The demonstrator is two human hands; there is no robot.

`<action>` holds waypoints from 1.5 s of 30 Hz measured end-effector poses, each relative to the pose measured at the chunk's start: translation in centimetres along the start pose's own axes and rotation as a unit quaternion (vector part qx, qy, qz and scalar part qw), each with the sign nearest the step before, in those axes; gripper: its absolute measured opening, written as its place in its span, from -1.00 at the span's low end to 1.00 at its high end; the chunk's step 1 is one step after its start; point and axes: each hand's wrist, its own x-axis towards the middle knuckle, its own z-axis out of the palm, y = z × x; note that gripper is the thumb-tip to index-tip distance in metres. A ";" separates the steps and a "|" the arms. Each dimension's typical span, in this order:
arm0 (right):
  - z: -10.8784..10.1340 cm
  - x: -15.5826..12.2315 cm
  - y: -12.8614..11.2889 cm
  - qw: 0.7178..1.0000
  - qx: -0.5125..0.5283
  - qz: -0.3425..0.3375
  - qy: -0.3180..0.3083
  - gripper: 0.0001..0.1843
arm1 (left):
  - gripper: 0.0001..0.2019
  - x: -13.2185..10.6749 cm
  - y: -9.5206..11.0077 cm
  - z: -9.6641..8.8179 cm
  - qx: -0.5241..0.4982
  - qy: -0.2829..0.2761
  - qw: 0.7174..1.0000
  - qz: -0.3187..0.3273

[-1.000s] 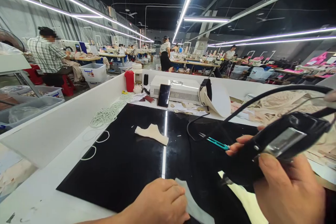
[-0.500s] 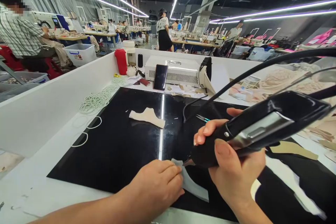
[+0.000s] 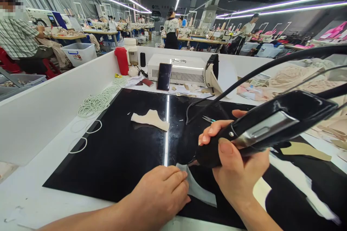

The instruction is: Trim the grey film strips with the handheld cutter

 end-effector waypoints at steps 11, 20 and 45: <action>0.5 0.1 0.0 0.999 0.022 0.023 0.014 -0.52 | -0.77 0.0 0.1 0.0 0.018 -0.008 1.000 0.002; 0.9 -0.1 0.4 0.999 0.034 0.020 0.008 -0.52 | -0.75 0.2 0.2 -0.1 0.028 -0.007 1.000 0.000; 1.8 0.0 0.9 0.999 0.032 0.040 0.007 -0.54 | -0.72 0.2 0.1 0.0 0.030 -0.040 0.999 0.010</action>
